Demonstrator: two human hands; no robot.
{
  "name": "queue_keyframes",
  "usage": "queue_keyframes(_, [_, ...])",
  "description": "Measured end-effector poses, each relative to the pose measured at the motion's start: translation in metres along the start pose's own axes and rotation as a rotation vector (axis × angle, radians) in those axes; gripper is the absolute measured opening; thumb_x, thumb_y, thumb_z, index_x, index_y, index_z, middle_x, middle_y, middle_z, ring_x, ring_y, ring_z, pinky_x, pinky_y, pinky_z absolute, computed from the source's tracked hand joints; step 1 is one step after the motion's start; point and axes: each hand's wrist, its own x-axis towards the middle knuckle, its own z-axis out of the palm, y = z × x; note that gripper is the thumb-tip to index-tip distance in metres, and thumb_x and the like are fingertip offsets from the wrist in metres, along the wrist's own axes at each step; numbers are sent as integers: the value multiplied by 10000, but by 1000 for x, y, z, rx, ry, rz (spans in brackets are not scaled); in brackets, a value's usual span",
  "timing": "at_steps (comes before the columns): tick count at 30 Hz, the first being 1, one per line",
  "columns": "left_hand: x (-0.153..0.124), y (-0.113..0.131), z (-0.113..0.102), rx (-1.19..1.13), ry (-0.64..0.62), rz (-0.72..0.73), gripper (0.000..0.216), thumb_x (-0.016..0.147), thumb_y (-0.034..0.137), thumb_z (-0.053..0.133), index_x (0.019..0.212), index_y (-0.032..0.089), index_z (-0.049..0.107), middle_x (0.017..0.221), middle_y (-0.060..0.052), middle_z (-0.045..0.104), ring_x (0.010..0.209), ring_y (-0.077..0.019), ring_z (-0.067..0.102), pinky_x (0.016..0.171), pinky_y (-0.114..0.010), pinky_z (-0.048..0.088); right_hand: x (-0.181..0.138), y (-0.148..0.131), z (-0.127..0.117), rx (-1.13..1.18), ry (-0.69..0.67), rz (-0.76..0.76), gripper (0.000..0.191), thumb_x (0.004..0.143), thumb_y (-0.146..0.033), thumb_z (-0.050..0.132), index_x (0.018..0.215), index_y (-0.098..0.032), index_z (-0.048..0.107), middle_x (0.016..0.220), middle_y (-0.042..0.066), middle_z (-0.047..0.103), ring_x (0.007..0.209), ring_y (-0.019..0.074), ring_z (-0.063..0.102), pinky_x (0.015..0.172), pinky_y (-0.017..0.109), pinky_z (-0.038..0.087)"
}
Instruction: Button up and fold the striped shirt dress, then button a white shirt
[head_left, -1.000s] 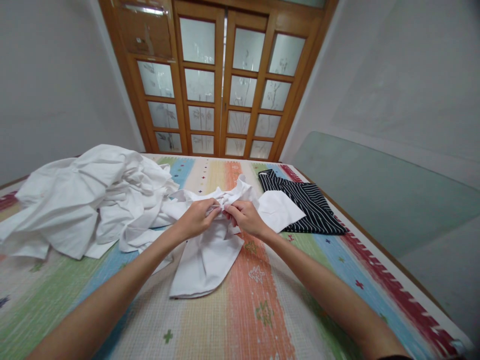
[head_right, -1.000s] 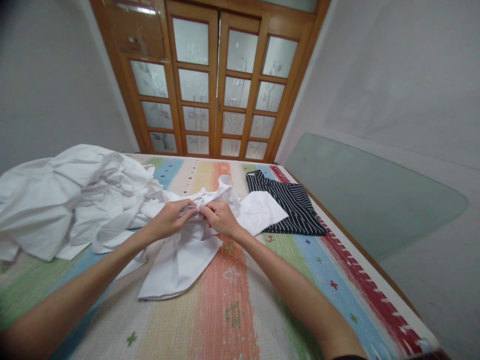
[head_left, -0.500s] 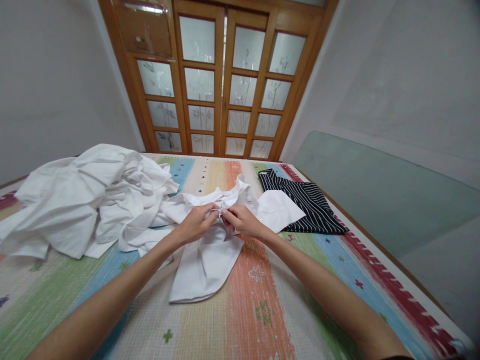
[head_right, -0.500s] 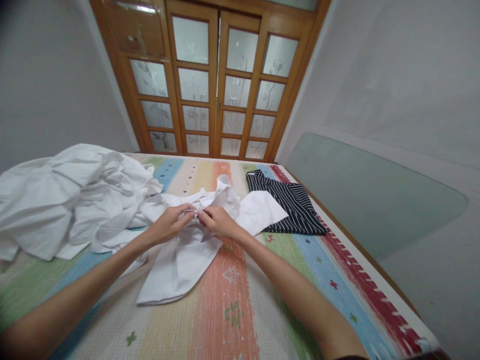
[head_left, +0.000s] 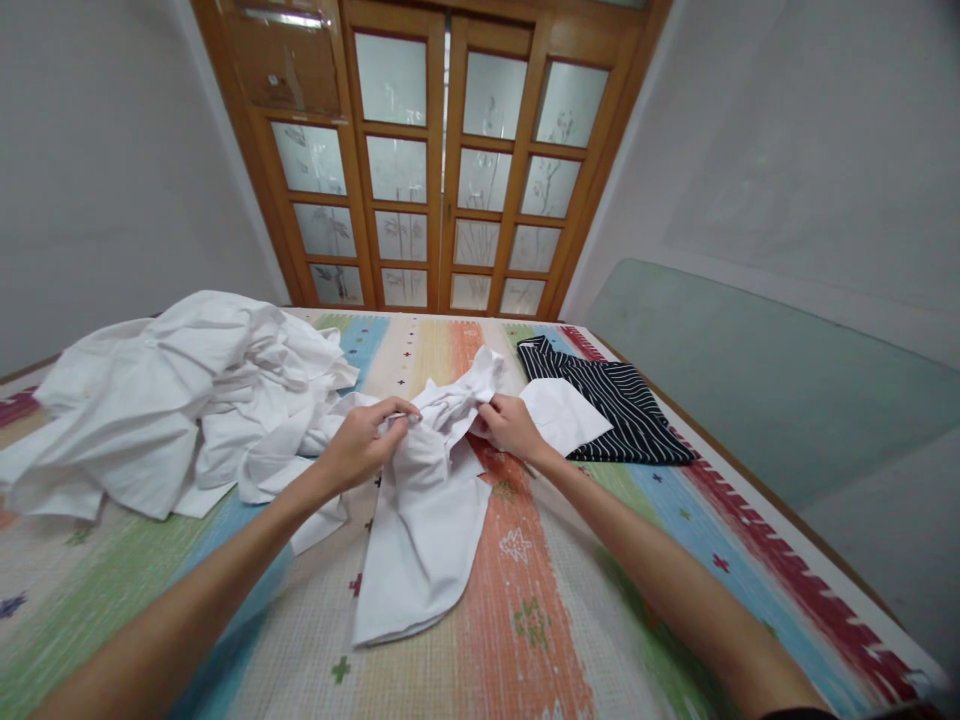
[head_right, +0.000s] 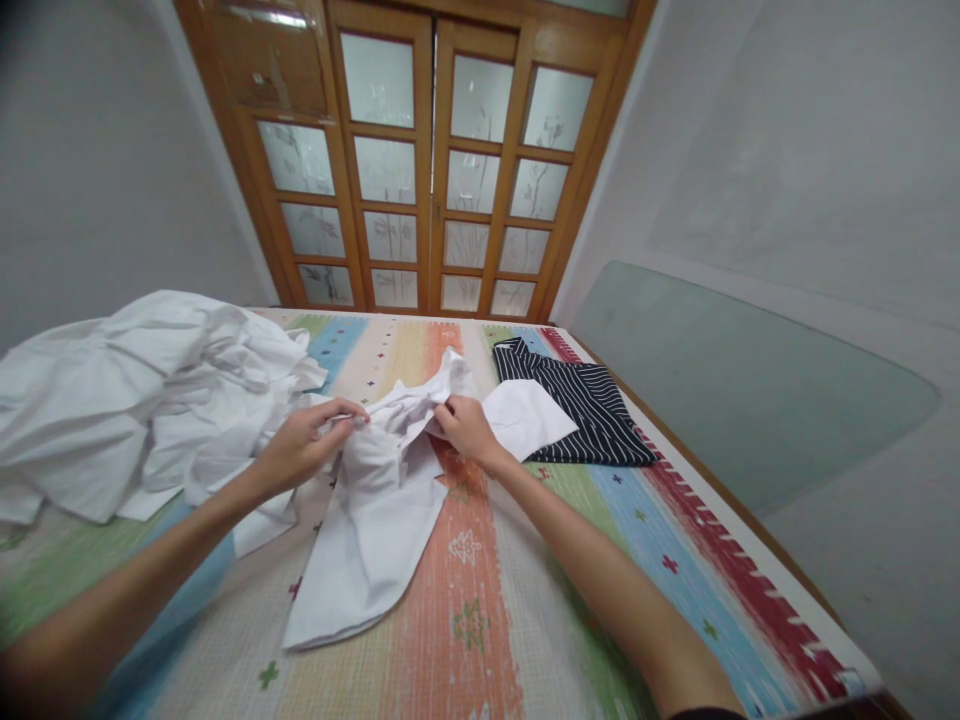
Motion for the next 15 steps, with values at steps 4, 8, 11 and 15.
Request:
queue_keyframes(4, [-3, -7, -17, 44, 152, -31, 240, 835, 361, 482, 879, 199, 653, 903, -48, 721, 853, -206, 645, 772, -269, 486, 6, -4, -11, 397, 203, 281, 236, 822, -337, 457, 627, -205, 481, 486, -38, 500, 370, 102, 439, 365, 218, 338])
queue_keyframes(8, [-5, -4, -22, 86, 157, -2, 251, 861, 376, 480, 932, 194, 637, 881, -40, 704, 781, -185, 630, 720, -252, 478, 0, -24, -7, 554, 56, 351, 357, 829, -508, 535, 668, -189, 527, 505, -40, 521, 332, 83, 432, 303, 205, 321])
queue_keyframes(11, [-7, 0, -21, 118, 134, 15, 252, 880, 373, 458, 958, 195, 618, 883, -36, 690, 746, -175, 615, 649, -239, 467, -8, -36, 5, 451, -134, 361, 436, 829, -567, 568, 649, -170, 560, 478, -29, 530, 313, 76, 433, 285, 197, 299])
queue_keyframes(15, [-10, 4, -19, 169, 69, 121, 223, 900, 328, 427, 970, 197, 593, 887, -36, 669, 780, -179, 613, 730, -262, 478, -11, -41, 19, 358, -238, 358, 429, 846, -535, 578, 645, -156, 578, 492, -23, 544, 312, 67, 442, 277, 187, 294])
